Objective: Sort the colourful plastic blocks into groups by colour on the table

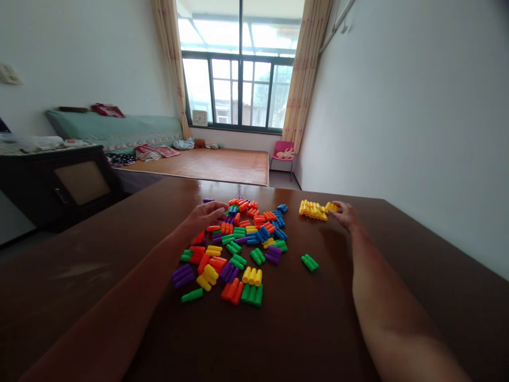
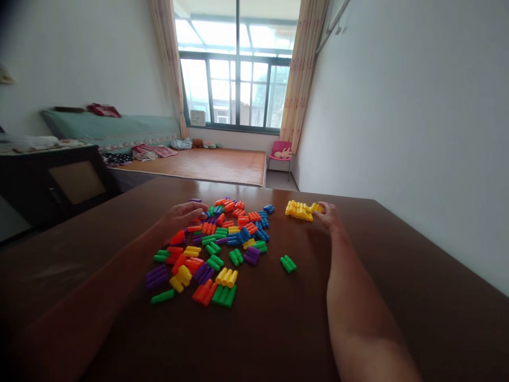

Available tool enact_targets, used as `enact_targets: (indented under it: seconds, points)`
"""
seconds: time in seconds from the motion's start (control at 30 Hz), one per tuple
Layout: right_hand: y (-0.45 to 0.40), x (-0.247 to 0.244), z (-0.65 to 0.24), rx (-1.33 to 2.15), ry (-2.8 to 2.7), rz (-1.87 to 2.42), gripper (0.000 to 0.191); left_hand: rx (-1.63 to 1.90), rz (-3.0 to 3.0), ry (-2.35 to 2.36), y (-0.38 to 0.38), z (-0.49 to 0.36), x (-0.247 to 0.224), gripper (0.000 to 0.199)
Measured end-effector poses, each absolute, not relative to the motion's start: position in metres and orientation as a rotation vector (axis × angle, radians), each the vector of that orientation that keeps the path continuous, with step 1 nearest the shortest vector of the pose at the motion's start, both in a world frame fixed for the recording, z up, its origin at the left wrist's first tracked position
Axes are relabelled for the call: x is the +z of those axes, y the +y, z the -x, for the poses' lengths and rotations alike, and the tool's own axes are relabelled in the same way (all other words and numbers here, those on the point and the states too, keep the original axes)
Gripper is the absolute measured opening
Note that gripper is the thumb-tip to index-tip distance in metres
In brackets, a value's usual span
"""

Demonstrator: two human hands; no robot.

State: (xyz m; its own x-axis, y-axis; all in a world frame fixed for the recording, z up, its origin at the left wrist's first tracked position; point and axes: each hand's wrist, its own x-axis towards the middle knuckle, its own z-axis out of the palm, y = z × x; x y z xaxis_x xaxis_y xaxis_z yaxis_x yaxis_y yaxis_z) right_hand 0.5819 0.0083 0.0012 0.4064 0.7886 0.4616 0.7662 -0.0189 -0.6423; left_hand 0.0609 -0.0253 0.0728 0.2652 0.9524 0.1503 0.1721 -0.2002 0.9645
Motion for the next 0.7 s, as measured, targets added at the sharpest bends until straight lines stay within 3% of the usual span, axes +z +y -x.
enact_targets:
  seconds: [0.2,0.33,0.5,0.7]
  points:
    - [0.006,-0.027,-0.613,0.037,-1.379,2.030,0.031,1.028,-1.685,1.084,-0.017,-0.060,0.068,0.052]
    - [0.005,-0.023,-0.598,0.053,-1.458,1.972,0.035,1.036,-1.743,1.101,-0.017,-0.058,0.067,0.049]
    - [0.002,-0.026,-0.591,-0.203,-1.341,1.911,0.041,1.008,-2.072,1.131,-0.018,-0.052,0.066,0.034]
    - [0.013,-0.010,-0.579,-0.380,-1.270,1.883,0.039,0.321,-2.581,0.827,-0.038,-0.059,0.069,0.022]
